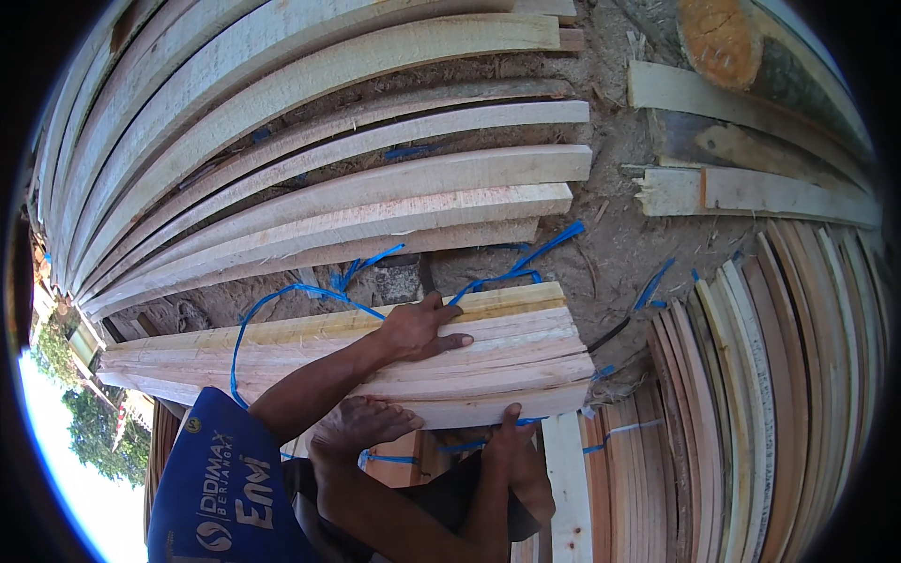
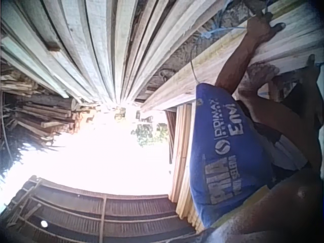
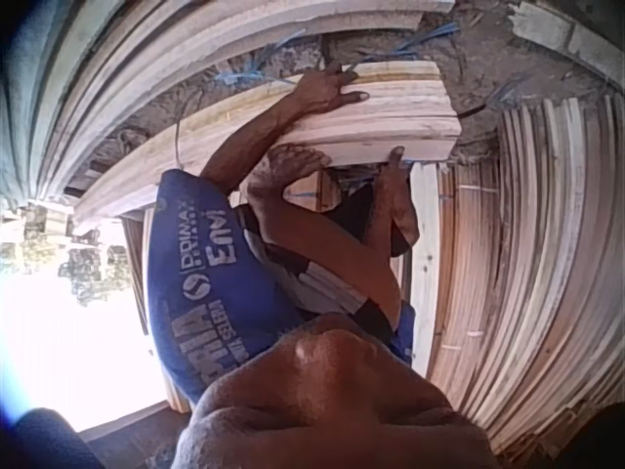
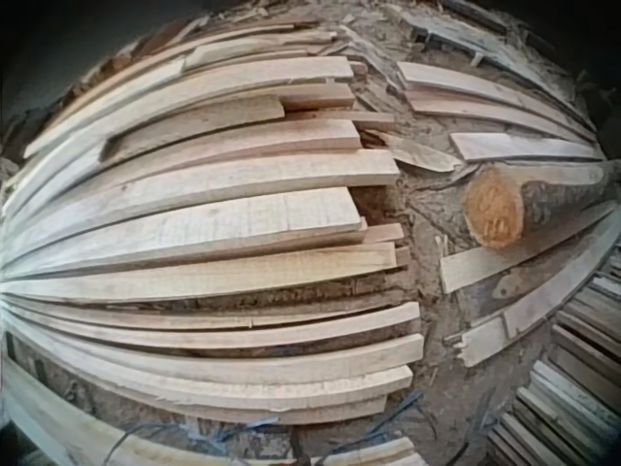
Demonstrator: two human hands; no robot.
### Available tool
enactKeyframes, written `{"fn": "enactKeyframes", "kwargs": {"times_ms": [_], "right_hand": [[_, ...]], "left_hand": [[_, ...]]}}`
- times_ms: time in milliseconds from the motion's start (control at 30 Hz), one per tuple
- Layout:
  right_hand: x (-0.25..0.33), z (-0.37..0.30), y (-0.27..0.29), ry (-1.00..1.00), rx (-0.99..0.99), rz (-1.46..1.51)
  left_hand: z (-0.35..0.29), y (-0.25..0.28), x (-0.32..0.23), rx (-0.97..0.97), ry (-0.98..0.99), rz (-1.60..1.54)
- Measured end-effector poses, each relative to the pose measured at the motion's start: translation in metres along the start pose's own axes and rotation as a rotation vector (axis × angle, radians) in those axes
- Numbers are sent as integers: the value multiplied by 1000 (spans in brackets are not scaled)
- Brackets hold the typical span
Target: The person gathers long wooden planks from a pile on the ground and stacks them into a neat bundle. They then use a blue plastic strap to tie the bundle together, wrapping it around the wood and securing it with a knot.
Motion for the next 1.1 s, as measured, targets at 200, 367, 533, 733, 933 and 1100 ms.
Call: {"fn": "enactKeyframes", "kwargs": {"times_ms": [200,367,533,733,933,1100], "right_hand": [[-23,11,12,75,-41,42],[-14,12,11,44,99,-92],[-56,50,65,-211,-135,455],[-19,-32,79,72,398,-40],[-31,-138,101,145,514,-1064],[123,-168,-2,681,590,-473]], "left_hand": [[20,0,-4,-2,4,93],[71,-2,6,21,59,235],[105,29,-8,-285,-95,-198],[57,105,-8,-317,184,348],[-68,228,9,-201,247,84],[-157,84,-68,288,-132,106]]}}
Point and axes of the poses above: each hand's wrist, its own z-axis towards the middle knuckle, its own y-axis out of the back of the hand, x = y × z, the point moved 4 cm from there along z, towards the middle knuckle, and after that the axes turned 9 degrees about y, right-handed, at the moved point
